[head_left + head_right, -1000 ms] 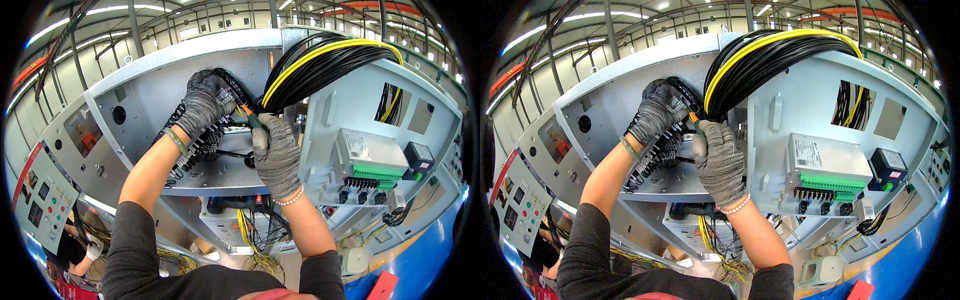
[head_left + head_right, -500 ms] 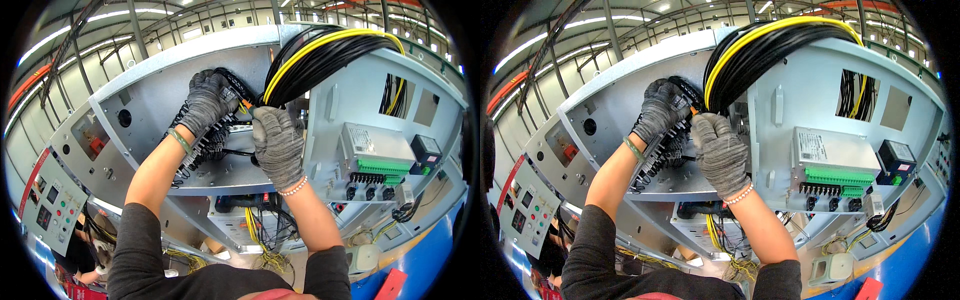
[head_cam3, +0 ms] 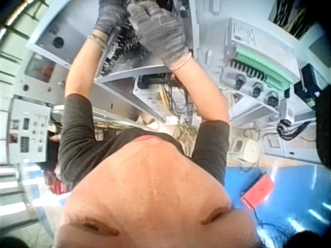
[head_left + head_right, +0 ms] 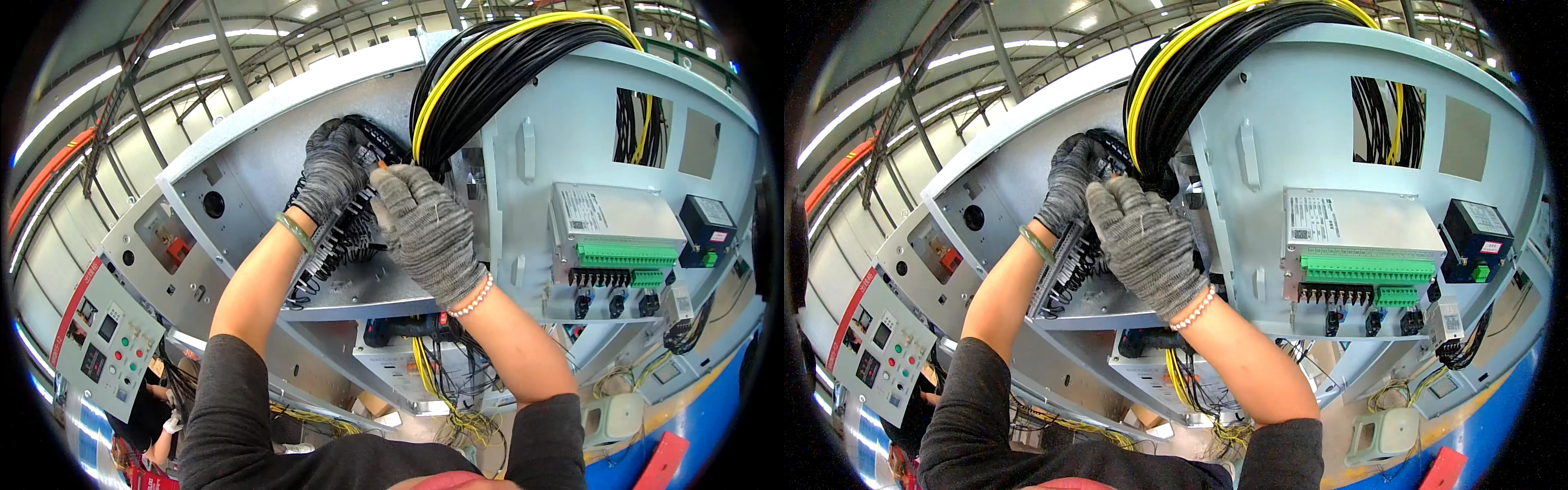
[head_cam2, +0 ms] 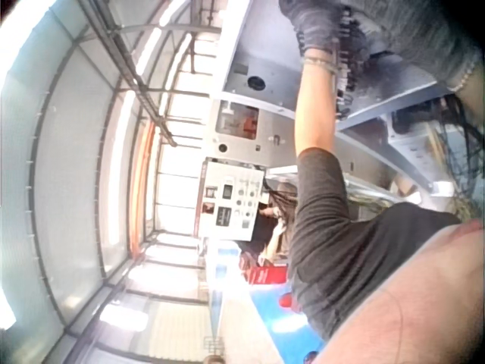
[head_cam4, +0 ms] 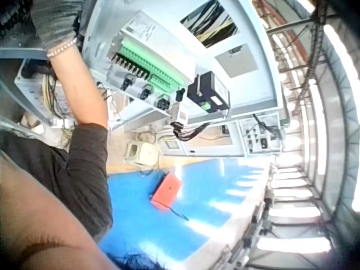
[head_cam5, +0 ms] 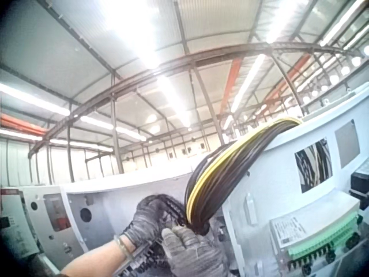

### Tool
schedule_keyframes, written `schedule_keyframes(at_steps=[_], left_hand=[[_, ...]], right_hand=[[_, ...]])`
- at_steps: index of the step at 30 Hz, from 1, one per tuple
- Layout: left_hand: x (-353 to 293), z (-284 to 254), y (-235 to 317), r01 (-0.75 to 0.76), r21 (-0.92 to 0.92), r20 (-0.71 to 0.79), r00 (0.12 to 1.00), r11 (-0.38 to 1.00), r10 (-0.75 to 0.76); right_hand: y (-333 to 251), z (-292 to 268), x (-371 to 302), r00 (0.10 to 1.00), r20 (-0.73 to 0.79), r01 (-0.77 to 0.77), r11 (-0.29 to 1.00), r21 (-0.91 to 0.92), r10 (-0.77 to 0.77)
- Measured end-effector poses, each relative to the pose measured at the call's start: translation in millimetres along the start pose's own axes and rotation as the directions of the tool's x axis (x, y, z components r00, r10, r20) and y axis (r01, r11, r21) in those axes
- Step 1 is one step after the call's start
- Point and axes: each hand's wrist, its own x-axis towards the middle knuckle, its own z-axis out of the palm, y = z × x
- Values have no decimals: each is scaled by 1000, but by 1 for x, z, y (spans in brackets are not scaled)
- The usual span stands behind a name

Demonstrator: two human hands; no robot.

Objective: The person works inside an open electrical cabinet, using a screwdriver to tighten terminal screws and organize black and yellow wires. They then use a cordless drill to secure components within the cabinet.

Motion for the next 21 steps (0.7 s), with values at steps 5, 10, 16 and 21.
schedule_keyframes(at_steps=[5, 10, 16, 21], left_hand=[[-11, 3, 1, -212, 257, -24, 974, 943, 225], [-21, -7, 36, -163, 413, 30, 986, 896, 166], [-22, -12, 39, -201, 516, 44, 977, 833, 209], [-20, -14, 43, -204, 547, 75, 978, 812, 195]], right_hand=[[10, 1, -24, 996, -27, 90, 996, -11, -91], [13, -4, -23, 996, -51, -66, 993, 98, 71], [0, -18, -18, 989, -75, -127, 990, 54, 130], [6, -13, -23, 988, -68, -139, 990, -5, 138]])
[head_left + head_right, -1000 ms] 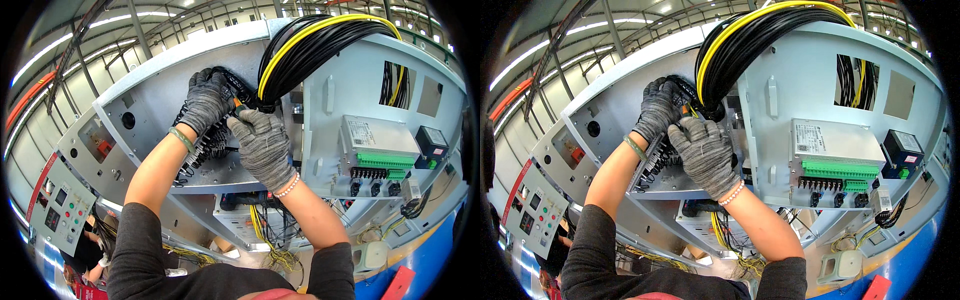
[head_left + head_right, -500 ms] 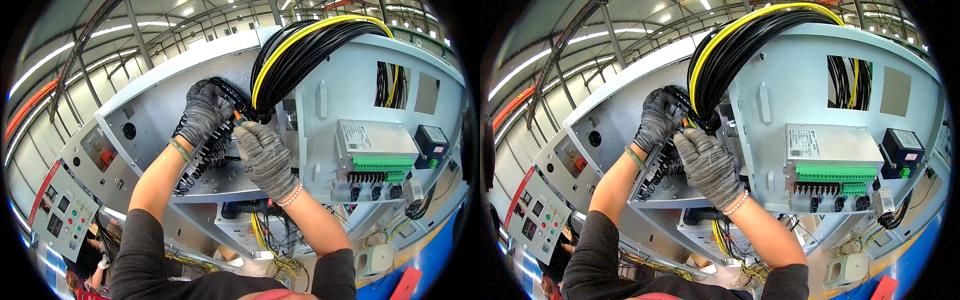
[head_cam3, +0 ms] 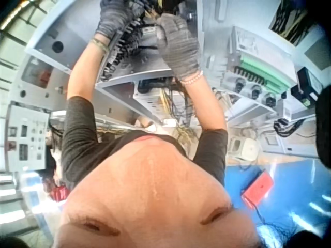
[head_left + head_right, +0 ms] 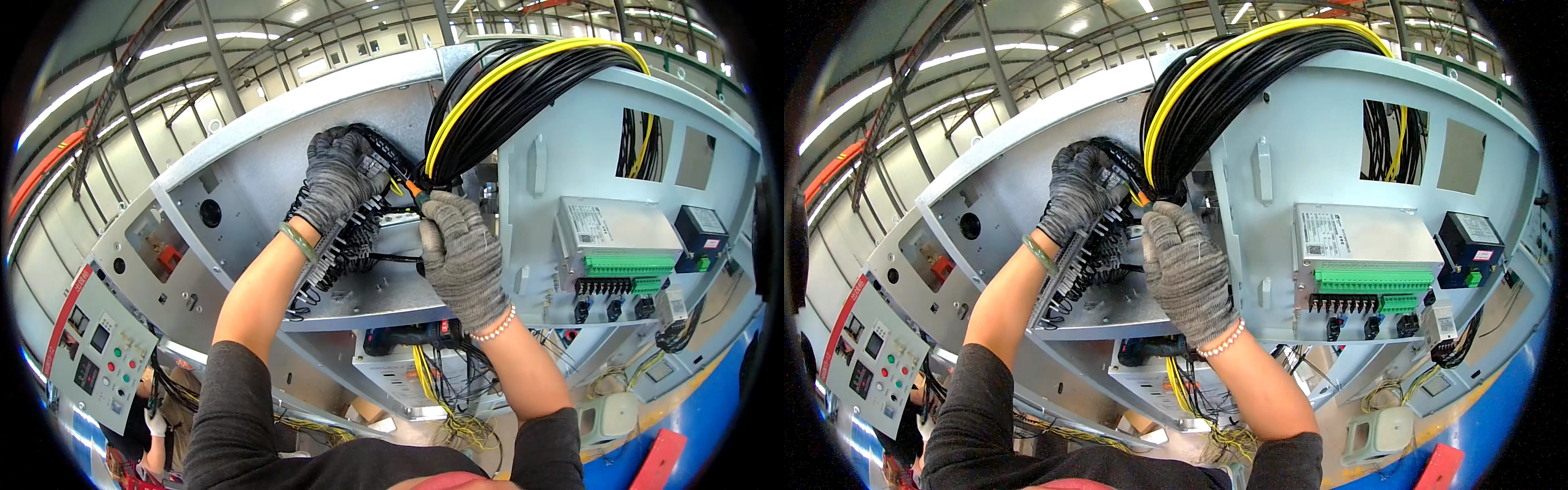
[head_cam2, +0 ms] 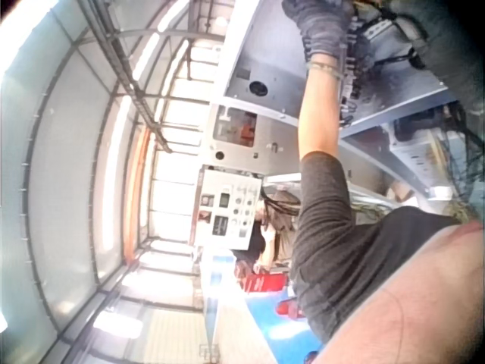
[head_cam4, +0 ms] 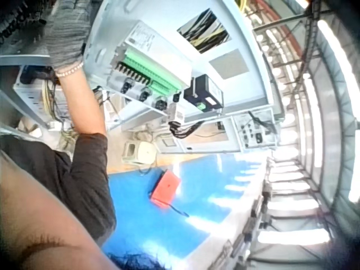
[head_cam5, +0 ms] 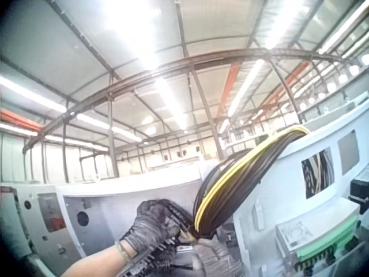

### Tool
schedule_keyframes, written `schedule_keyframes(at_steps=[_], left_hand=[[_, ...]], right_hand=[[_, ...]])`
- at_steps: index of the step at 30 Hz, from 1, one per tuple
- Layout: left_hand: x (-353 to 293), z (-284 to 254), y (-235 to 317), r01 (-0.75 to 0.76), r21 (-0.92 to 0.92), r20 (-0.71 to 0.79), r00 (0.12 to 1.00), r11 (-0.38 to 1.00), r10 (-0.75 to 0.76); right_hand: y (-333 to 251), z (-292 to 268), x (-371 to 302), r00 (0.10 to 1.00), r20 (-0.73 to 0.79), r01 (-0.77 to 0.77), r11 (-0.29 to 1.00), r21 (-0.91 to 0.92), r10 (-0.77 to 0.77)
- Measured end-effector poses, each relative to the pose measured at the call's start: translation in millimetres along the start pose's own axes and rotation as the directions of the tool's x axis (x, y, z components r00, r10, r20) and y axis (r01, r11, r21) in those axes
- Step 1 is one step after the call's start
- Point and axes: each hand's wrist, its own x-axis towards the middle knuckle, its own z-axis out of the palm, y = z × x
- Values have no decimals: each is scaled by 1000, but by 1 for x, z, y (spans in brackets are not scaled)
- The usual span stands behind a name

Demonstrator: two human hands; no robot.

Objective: The person works inside an open electrical cabinet, using a screwdriver to tighten terminal screws and organize black and yellow wires. They then use a cordless drill to secure components within the cabinet.

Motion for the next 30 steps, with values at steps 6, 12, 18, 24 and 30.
schedule_keyframes(at_steps=[6, 12, 18, 24, 30], left_hand=[[0, 13, -11, -67, -7, -70, 995, 998, 67], [-1, 7, -2, -73, -43, -79, 994, 996, 70], [-1, 21, -12, -66, 2, -120, 991, 998, 66], [-2, 20, -9, -55, 27, -119, 991, 998, 57], [-1, 13, -5, -97, -6, -123, 988, 995, 95]], right_hand=[[-25, -8, 16, 906, 323, -169, 934, -315, 273], [-16, 1, 32, 632, 633, -471, 870, -145, 448], [-26, 24, 17, 168, 876, -753, -514, 410, 452], [-34, 54, 7, 299, 834, -588, -598, 544, 464], [-46, 64, 4, 333, 740, -633, -443, 635, 584]])
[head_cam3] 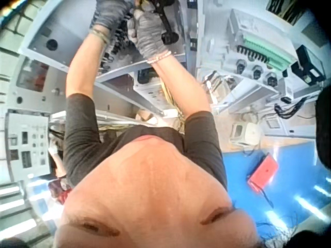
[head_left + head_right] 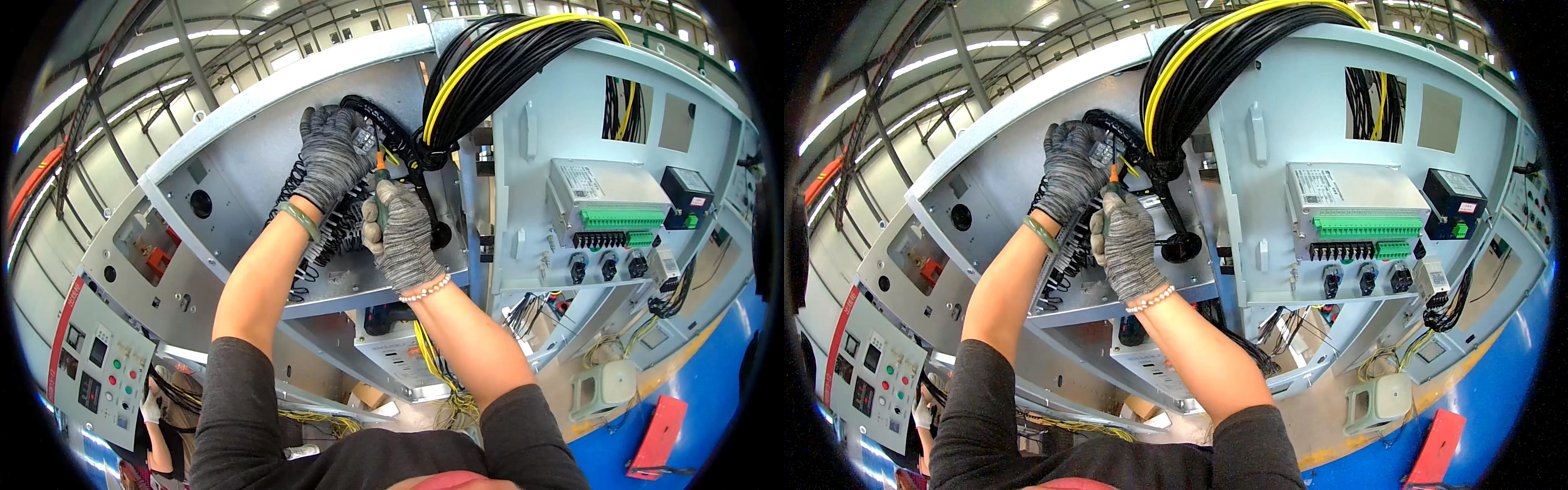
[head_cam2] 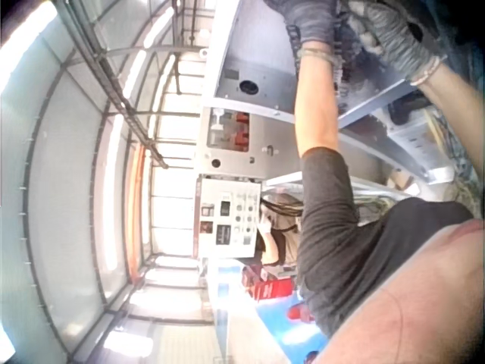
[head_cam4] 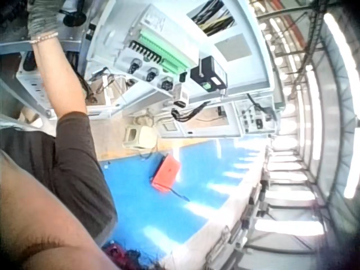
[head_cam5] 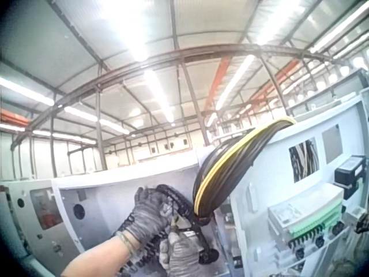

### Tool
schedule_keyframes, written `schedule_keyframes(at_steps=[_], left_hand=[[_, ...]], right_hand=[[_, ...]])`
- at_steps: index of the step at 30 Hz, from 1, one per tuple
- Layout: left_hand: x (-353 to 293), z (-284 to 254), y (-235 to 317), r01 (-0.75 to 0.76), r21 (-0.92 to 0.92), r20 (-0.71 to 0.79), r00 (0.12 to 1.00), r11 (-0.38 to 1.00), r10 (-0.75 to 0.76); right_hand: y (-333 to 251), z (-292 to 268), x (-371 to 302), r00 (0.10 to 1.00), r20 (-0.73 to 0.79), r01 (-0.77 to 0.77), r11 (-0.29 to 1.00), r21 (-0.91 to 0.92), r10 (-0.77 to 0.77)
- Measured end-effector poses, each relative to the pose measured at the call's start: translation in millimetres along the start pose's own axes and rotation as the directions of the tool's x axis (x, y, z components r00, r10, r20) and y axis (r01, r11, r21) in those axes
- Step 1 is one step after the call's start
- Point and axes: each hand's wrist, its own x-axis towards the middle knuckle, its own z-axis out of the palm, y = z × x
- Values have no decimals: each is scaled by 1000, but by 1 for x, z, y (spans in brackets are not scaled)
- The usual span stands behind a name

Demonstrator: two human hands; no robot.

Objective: The person works inside an open electrical cabinet, using a screwdriver to tighten terminal screws and organize black and yellow wires. They then use a cordless drill to secure components within the cabinet.

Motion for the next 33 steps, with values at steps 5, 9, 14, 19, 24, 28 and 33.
schedule_keyframes(at_steps=[5, 9, 14, 19, 24, 28, 33], left_hand=[[-3, 0, -5, 4, 15, 19, 1000, 1000, -4], [-3, 0, -3, -66, -33, -52, 997, 997, 64], [-3, 8, -7, -45, -33, -103, 994, 998, 41], [1, 9, 0, -56, -19, -74, 996, 998, 54], [-1, 13, -8, -57, -10, -123, 991, 998, 55], [-2, 15, -11, -46, 2, -115, 992, 999, 46], [-2, 16, -10, -68, 50, -142, 987, 996, 74]], right_hand=[[-39, -8, -13, 992, 4, -130, 991, 19, 130], [-61, -24, -28, 995, -42, -100, 899, -426, 91], [-81, -37, -40, 987, 120, 154, 451, -879, -105], [-85, -46, -15, 911, 322, 326, -27, -945, -258], [-91, -33, -14, 914, 337, 289, -221, -931, -226], [-90, -28, -21, 908, 360, 301, -262, -917, -215], [-91, -28, -20, 920, 326, 268, -260, -928, -215]])
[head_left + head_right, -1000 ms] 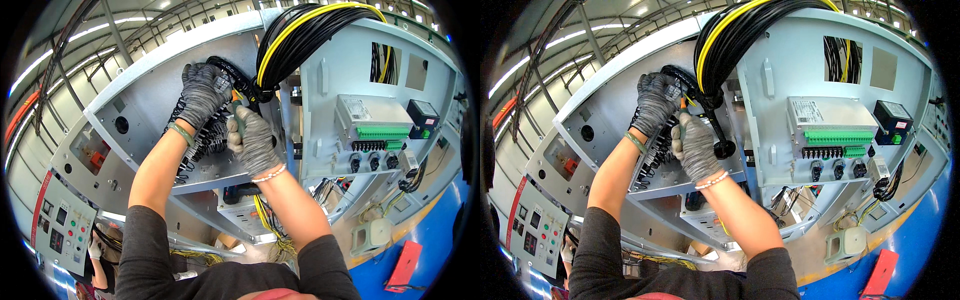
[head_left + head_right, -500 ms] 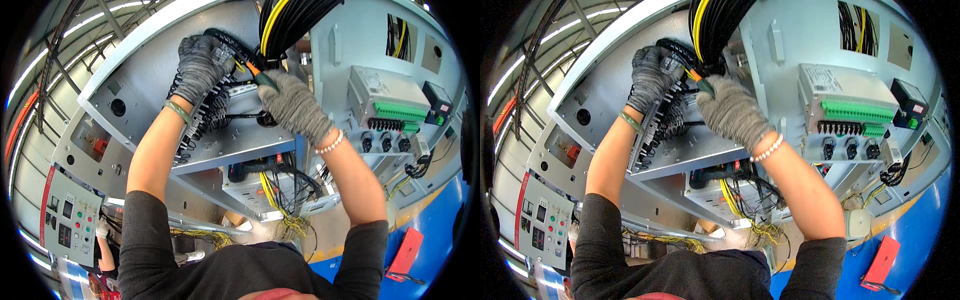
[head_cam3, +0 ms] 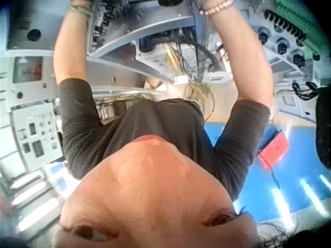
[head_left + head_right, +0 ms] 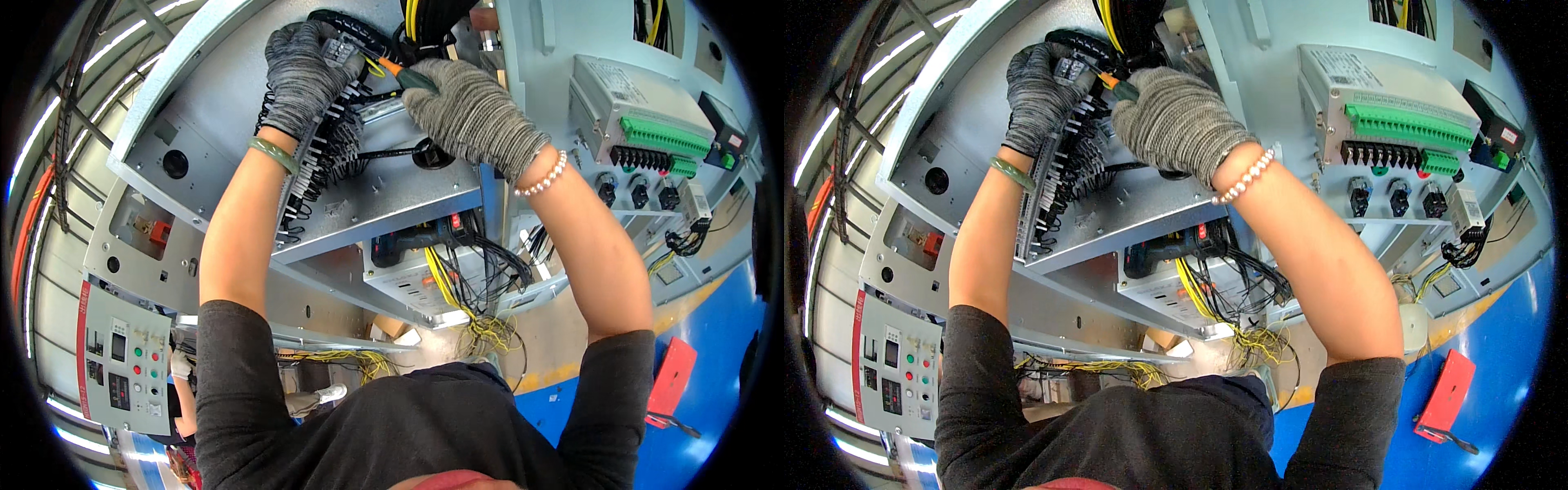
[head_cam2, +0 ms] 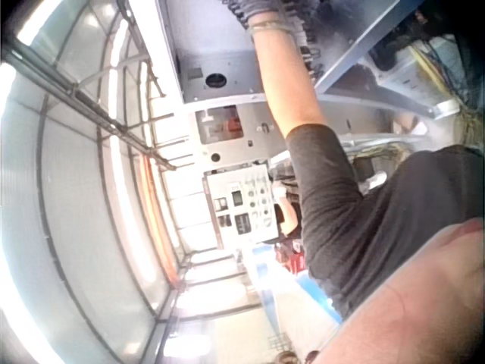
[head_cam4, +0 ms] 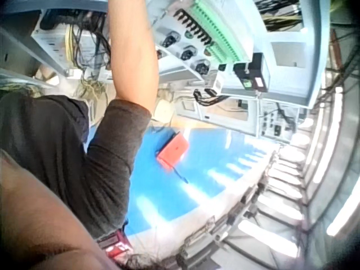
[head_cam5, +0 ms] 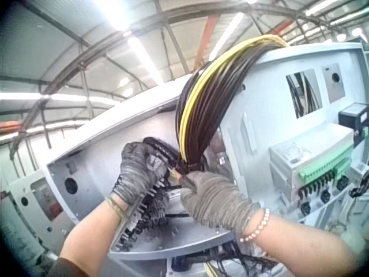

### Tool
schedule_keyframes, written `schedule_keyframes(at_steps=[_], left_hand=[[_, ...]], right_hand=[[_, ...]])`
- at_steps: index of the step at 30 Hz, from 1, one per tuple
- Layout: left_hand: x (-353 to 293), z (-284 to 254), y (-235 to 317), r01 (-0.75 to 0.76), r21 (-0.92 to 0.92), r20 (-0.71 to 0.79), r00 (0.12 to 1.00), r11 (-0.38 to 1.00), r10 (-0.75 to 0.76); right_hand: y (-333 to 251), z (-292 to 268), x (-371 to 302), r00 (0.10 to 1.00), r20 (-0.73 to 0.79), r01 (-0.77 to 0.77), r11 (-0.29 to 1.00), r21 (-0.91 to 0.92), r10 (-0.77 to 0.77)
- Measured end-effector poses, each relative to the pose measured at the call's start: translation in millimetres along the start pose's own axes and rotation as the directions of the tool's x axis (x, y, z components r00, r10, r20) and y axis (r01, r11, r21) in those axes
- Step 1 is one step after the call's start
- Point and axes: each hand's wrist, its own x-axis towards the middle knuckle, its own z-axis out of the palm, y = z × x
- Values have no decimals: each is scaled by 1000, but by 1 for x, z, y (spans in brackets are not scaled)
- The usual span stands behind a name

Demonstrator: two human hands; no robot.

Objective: The person works inside an open electrical cabinet, using a screwdriver to tighten terminal screws and organize black and yellow wires. They then use a cordless drill to secure components within the cabinet.

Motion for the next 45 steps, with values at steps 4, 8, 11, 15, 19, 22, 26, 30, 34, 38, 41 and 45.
schedule_keyframes(at_steps=[4, 8, 11, 15, 19, 22, 26, 30, 34, 38, 41, 45], left_hand=[[5, -8, 9, 38, -52, 113, 993, 998, -32], [2, -4, 3, 10, 8, 25, 1000, 1000, -10], [0, -3, 3, -24, 18, 2, 1000, 1000, 24], [-1, -2, 2, -25, 14, -5, 1000, 1000, 25], [4, -3, 2, 17, -43, 66, 998, 999, -14], [1, 1, 1, 6, -64, 10, 1000, 998, -5], [1, -3, 3, 44, -45, 49, 998, 998, -42], [2, -6, 7, 72, -83, 59, 996, 994, -67], [2, -14, 14, 96, -113, 72, 993, 989, -88], [1, -11, 15, 146, -92, 64, 988, 985, -140], [6, -12, 19, 178, -103, 123, 978, 979, -165], [3, -13, 22, 222, -68, 120, 970, 973, -213]], right_hand=[[-2, -3, 1, 997, 51, -55, 999, -4, 55], [-18, -5, -3, 997, -8, 78, 981, -178, -81], [-32, 8, 0, 988, -129, -98, 984, -151, 78], [-26, 23, -7, 898, -400, 62, 953, -296, -183], [-8, 25, -5, 739, -534, 282, 909, -308, -410], [-1, 31, -3, 649, -650, 377, 909, -177, -395], [-3, 39, 3, 494, -756, 424, 878, -221, -429], [4, 45, 0, 441, -767, 421, 862, -282, -466], [-3, 39, 2, 506, -765, 433, 885, -173, -398], [-1, 38, 6, 452, -757, 488, 841, -232, -471], [2, 38, -5, 480, -703, 498, 823, -273, -524], [-2, 40, -4, 537, -766, 418, 900, -122, -354]])
